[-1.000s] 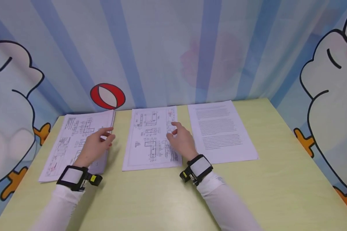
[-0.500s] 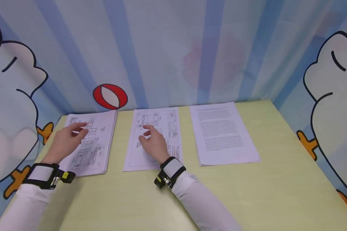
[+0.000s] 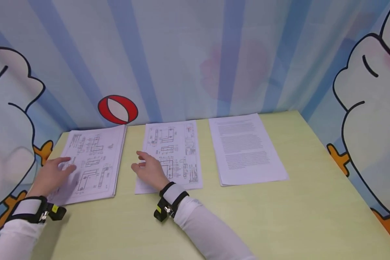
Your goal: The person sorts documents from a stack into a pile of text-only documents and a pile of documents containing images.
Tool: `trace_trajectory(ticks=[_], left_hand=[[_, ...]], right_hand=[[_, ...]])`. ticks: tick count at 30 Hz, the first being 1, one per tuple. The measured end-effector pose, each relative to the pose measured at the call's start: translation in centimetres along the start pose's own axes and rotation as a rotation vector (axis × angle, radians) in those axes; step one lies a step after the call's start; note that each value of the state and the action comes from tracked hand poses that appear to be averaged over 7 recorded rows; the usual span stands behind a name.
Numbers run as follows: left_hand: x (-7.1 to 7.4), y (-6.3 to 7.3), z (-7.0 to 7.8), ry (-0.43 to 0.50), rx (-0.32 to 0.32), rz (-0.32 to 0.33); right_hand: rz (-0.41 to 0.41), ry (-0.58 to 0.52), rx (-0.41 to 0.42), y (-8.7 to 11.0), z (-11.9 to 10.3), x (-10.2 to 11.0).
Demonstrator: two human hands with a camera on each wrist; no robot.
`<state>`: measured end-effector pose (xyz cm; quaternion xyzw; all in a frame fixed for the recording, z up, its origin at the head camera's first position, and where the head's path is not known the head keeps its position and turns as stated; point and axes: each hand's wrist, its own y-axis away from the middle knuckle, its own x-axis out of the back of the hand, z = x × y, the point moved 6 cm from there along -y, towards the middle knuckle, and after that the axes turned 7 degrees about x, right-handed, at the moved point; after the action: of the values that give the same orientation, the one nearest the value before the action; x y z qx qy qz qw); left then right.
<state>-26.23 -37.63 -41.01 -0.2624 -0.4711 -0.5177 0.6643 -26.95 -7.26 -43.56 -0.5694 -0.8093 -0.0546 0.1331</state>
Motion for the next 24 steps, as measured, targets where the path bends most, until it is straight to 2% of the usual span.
trace_trajectory(ticks=[3,5,11,16,20,24], left_hand=[[-0.5,0.0,-1.6,-0.029,0.048,-0.058],[-0.8,0.1,-2.2,-0.044,0.057,-0.093],[-1.9,0.4,-2.9,-0.018,0.07,-0.18],[-2.4,0.5,-2.8,-0.03,0.047,-0.195],[-2.7,0.5,-2.3,-0.049,0.026,-0.195],[-3.0,0.7,-1.7,-0.045,0.034,-0.213]], right_hand=[[-0.053,-0.019,-0.019,0.2,-0.1,-1.1],[-0.106,-0.034,-0.027,0.3,-0.1,-2.0],[-0.252,-0.116,-0.084,0.7,-0.1,-4.2],[-0.278,-0.211,-0.154,0.5,0.2,-5.5],[-0.297,-0.295,-0.162,0.1,0.1,-6.5],[-0.284,-0.387,-0.173,-0.4,0.3,-7.1]])
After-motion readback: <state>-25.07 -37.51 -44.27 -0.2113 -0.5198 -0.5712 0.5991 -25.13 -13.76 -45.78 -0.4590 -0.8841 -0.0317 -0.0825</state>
